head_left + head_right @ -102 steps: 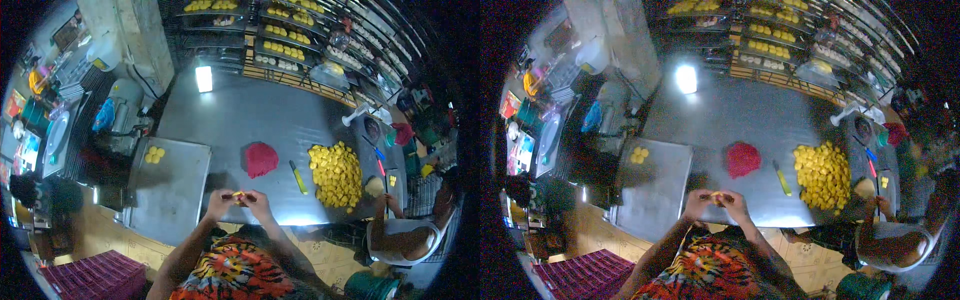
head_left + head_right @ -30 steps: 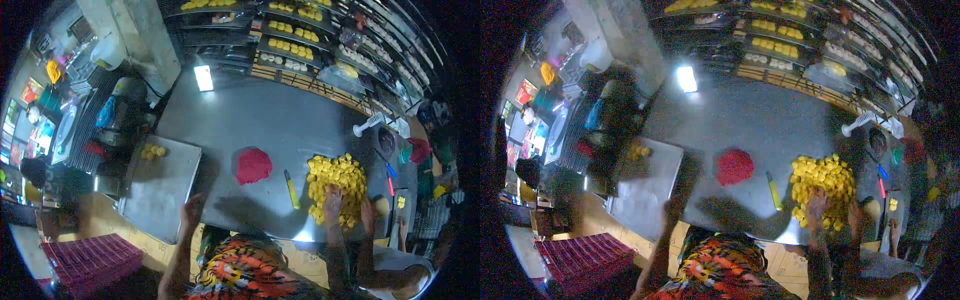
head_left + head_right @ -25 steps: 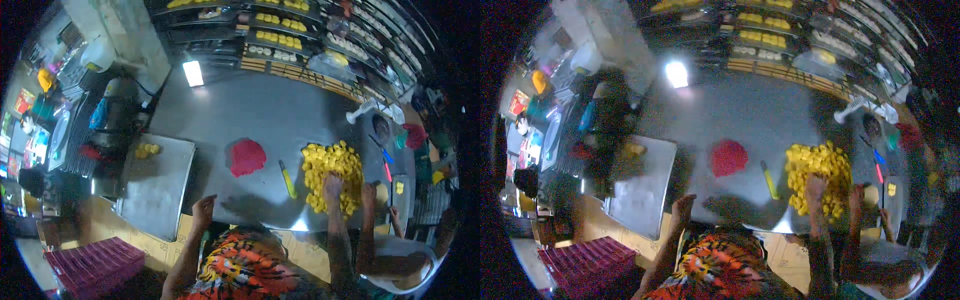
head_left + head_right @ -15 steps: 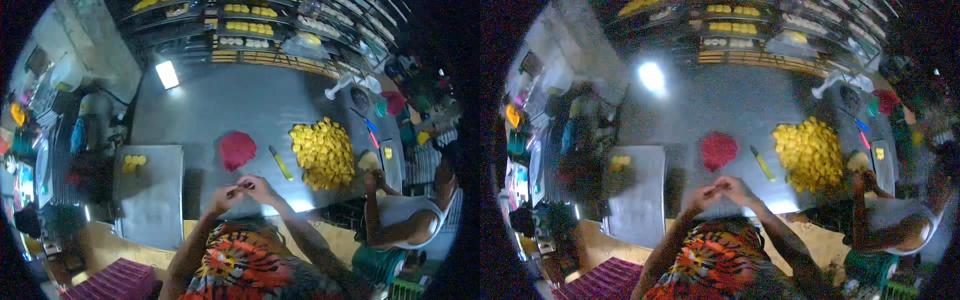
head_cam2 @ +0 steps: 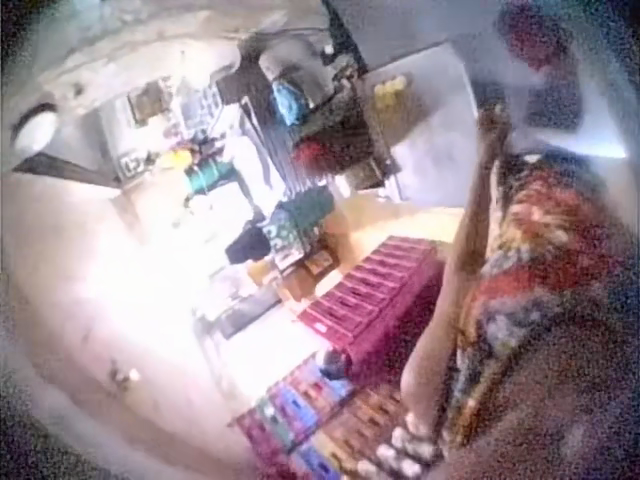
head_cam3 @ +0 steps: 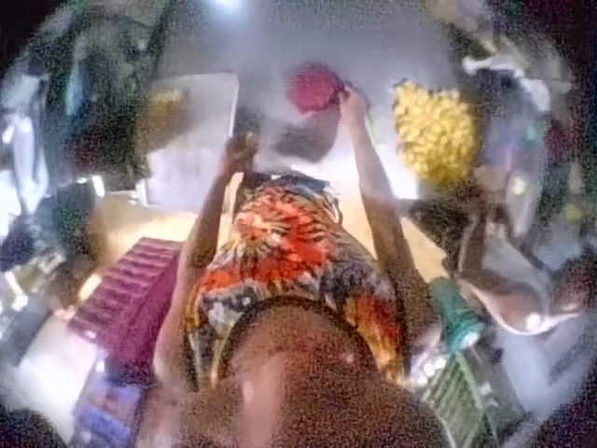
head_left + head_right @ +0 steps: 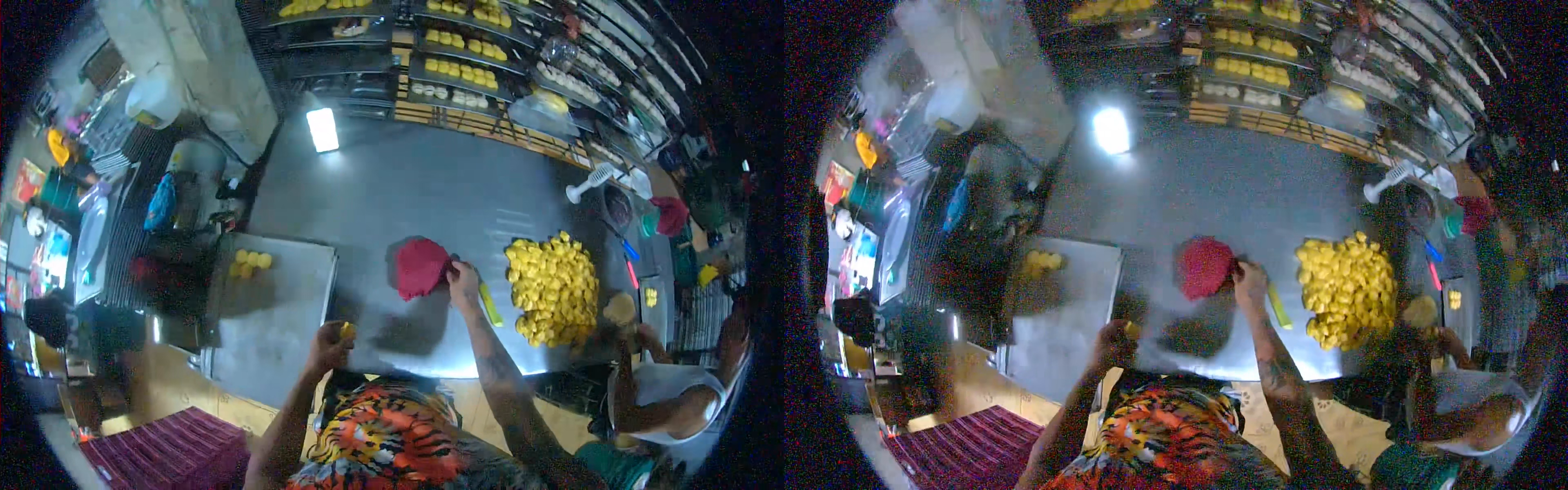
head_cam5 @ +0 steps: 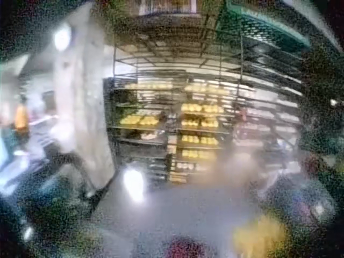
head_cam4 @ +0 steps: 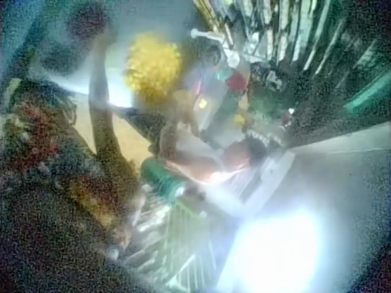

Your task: The person fills dough pieces with paste by hand, shapes them into balls, and arranges them on a baking tray. The person makes indentations on the dough balls, places the tray onto a rack, and resumes shaping more dough.

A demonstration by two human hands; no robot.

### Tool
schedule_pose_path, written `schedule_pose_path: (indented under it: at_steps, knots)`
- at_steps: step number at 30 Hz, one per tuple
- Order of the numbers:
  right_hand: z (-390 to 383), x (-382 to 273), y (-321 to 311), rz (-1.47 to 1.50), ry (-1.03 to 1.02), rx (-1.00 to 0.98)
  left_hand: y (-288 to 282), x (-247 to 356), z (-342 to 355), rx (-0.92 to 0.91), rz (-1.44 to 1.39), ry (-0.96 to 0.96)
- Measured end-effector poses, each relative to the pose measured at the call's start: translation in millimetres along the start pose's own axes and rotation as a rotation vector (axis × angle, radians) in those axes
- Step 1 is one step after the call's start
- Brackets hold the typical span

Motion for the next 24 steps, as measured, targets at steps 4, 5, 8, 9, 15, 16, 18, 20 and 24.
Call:
schedule_pose_path:
  at_steps: [4,5,8,9,15,16,18,20,24]
  knots:
    - [-1,-12,11,-0.048,0.018,-0.043,-16,-42,2,0.064,-0.177,0.198]
    - [-3,-11,7,-0.042,-0.035,-0.011,-8,-46,-2,0.108,-0.039,0.186]
    - [-13,-11,8,-0.073,-0.041,-0.069,16,-45,-28,0.194,0.111,0.184]
    - [-16,-15,6,-0.068,-0.052,-0.08,19,-57,-35,0.216,0.037,0.193]
    - [-22,-22,-10,-0.114,-0.26,-0.017,62,-62,-53,0.202,-0.027,0.091]
    - [-22,-29,-4,-0.112,-0.242,-0.103,61,-62,-52,0.205,-0.021,0.093]
    - [-20,-35,-7,-0.115,-0.218,-0.18,66,-52,-48,0.195,-0.012,0.097]
    - [-33,-25,18,0.02,-0.104,-0.609,76,-28,-38,0.23,0.19,0.091]
    - [-71,-41,32,0.508,0.025,-0.568,76,-53,13,0.018,-0.041,0.183]
Point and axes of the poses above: each hand's wrist, its own z-axis towards the middle knuckle, its own y-axis out of the palm, x = y × z, the point moved 10 cm from there along z, towards the middle knuckle, and after that the axes turned 2 degrees about -z, right-handed, at the moved point
